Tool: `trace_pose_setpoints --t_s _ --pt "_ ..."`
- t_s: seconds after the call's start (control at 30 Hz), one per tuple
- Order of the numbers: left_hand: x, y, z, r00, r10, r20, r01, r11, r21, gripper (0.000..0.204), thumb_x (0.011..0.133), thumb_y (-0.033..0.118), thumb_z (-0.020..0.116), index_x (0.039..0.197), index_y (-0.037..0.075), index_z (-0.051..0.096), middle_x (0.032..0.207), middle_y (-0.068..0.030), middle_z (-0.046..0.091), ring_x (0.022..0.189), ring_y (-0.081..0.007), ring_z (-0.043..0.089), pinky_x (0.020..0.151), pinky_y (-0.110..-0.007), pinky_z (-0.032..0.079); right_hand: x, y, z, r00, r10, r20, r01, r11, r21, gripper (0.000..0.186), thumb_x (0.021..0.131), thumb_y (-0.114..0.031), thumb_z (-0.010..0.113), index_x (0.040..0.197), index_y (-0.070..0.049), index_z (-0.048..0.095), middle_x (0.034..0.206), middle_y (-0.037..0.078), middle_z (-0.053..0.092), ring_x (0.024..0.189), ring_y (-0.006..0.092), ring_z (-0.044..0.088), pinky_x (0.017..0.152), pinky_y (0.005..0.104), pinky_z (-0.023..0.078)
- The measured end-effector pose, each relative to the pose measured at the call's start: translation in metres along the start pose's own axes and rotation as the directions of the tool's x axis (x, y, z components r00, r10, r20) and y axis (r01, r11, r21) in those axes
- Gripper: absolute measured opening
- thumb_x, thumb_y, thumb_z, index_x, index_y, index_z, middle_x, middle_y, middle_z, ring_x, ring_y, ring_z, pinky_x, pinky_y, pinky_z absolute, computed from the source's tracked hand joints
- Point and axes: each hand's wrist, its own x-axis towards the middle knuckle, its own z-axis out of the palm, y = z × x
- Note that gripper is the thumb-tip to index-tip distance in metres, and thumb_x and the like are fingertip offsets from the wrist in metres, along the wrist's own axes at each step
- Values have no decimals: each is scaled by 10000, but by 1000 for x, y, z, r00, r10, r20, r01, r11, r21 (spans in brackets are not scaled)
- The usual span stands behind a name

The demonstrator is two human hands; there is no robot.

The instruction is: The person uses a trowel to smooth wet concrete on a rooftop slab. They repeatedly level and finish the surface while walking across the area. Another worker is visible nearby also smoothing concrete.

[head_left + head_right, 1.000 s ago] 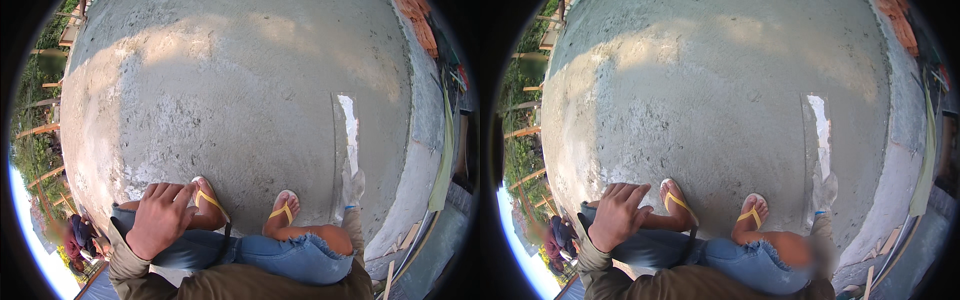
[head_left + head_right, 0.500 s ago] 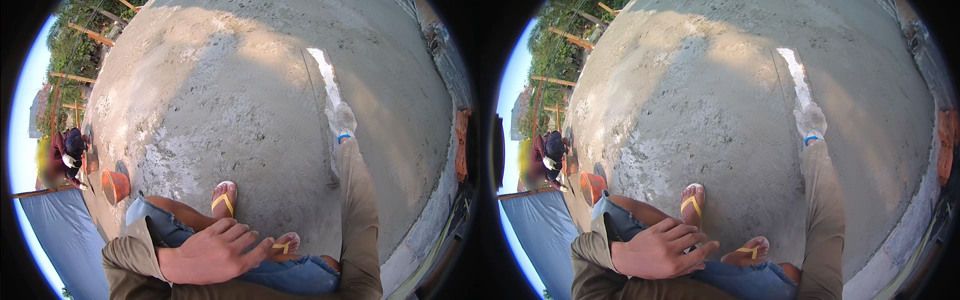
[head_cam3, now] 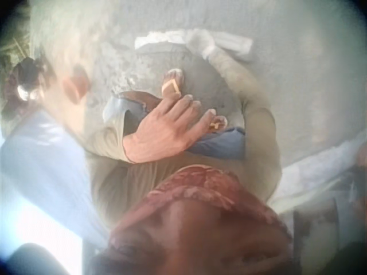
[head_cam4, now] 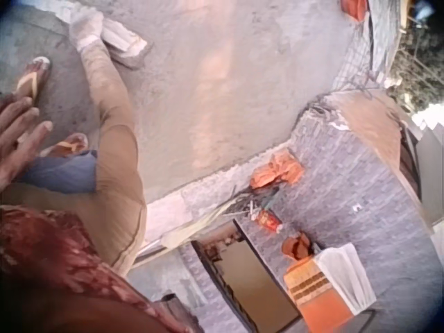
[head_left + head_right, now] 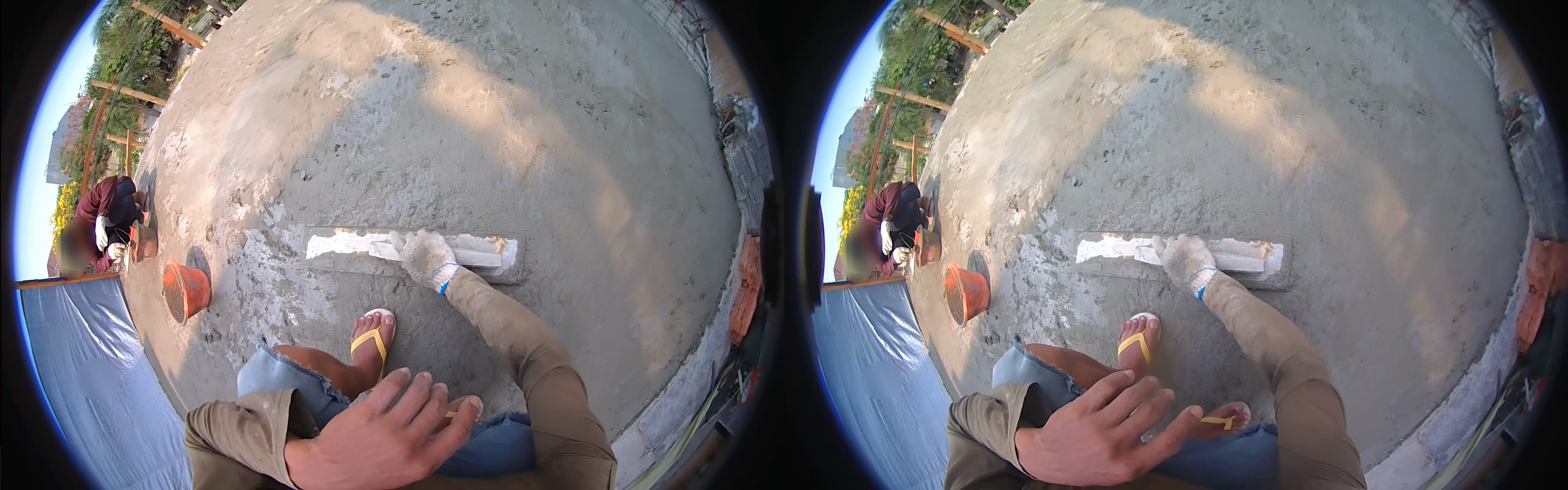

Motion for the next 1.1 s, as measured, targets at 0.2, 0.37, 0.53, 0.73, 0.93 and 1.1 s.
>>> trace_pose_setpoints --t_s 0.2,0.37,0.53,0.73,0.93,1.1 --pt "-23 3 -27 978 -197 65 194 980 54 516 927 236 618 1416 74 590 1207 -193 665 1127 -368 661 970 -498 532 135 28 -15 974 220 -53 -224 969 -102 282 971 -189 586 1236 -132 667 1057 158 746 975 338 752 750 485 621" --pt "-34 4 -23 940 -339 26 334 936 112 452 974 234 587 1407 104 597 1212 -172 680 1152 -359 667 985 -528 533 213 122 -58 806 532 -260 -528 844 94 370 1014 -262 548 1371 -185 603 1083 189 758 1018 397 748 791 548 605" --pt "-37 -18 -45 897 -439 48 441 895 -62 439 981 215 579 1402 91 594 1194 -180 686 1139 -363 671 976 -539 536 192 194 -84 694 673 -257 -663 736 136 356 1018 -322 548 1340 -176 590 1176 215 742 1107 437 716 907 549 564" --pt "-33 -50 -19 943 -332 7 332 942 -50 427 950 266 640 1307 30 639 967 -133 670 887 -294 655 796 -437 507 73 241 -89 478 866 -144 -856 496 144 663 952 -394 686 1540 -267 407 1165 227 734 1119 441 706 904 557 559" --pt "-26 -67 7 910 -388 143 404 909 -105 376 916 281 657 1192 27 679 796 -83 687 766 -217 669 650 -383 485 -118 189 -52 79 992 -93 -988 91 127 578 868 -440 785 1209 -17 587 1171 246 717 1109 439 702 928 527 566" --pt "-62 -67 82 765 -426 484 531 842 -98 277 870 294 671 1035 71 676 802 -111 742 804 -284 755 675 -467 540 -201 113 -111 -33 995 -93 -928 4 373 537 862 -390 790 1167 8 599 1136 253 712 1079 443 698 916 518 556"
